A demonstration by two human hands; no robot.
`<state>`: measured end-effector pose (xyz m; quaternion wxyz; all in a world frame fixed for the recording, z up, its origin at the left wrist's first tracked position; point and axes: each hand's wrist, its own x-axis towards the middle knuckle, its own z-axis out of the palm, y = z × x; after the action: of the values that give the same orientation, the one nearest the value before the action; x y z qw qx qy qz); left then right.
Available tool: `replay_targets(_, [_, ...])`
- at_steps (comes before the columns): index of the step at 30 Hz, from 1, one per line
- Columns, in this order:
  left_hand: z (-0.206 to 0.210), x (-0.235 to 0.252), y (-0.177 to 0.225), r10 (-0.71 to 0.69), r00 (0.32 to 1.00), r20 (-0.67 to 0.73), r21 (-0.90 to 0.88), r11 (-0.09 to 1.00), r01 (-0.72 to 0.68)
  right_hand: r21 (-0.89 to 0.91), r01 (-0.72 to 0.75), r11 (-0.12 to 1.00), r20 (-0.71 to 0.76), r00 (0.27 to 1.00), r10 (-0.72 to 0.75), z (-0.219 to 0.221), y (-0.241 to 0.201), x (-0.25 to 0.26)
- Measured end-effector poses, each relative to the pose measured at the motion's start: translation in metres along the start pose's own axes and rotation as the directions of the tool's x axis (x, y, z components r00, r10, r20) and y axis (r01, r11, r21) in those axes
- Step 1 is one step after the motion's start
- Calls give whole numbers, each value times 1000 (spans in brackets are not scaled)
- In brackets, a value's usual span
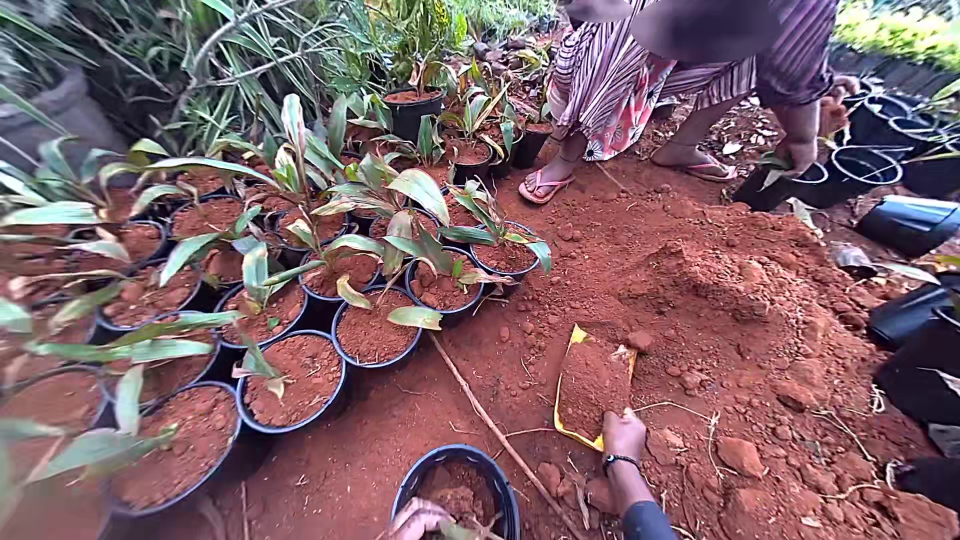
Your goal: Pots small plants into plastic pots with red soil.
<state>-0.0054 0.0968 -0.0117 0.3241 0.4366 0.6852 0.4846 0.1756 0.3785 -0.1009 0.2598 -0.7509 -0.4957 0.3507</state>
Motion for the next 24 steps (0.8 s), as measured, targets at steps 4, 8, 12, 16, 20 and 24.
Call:
replay_targets(4, [1,1,17,-112,991,-76,-32,993,109,9,207,978,201,958,-204,-57,-8,-15])
replay_targets(8, [5,1,29,-183,974,-137,6,983,185,-149,499,854,640,707,-302,-128,-62,-43])
replay_targets(12, [6,-2,30,-212,965,-153,11,976,216,-207,773,600,955,292,-47,-137,-133,-92])
replay_targets(16, [3,-4,31,-182,971,-156,61,979,193,-305,894,328,947,249,203,-97,-177,-162])
replay_targets(20, [-3,-7,26,-92,984,-155,146,983,115,-408,891,199,893,344,290,-90,-209,-205])
replay_targets(24, [-4,-9,17,-36,987,-156,178,982,64,-502,859,104,830,445,337,-104,-225,-228])
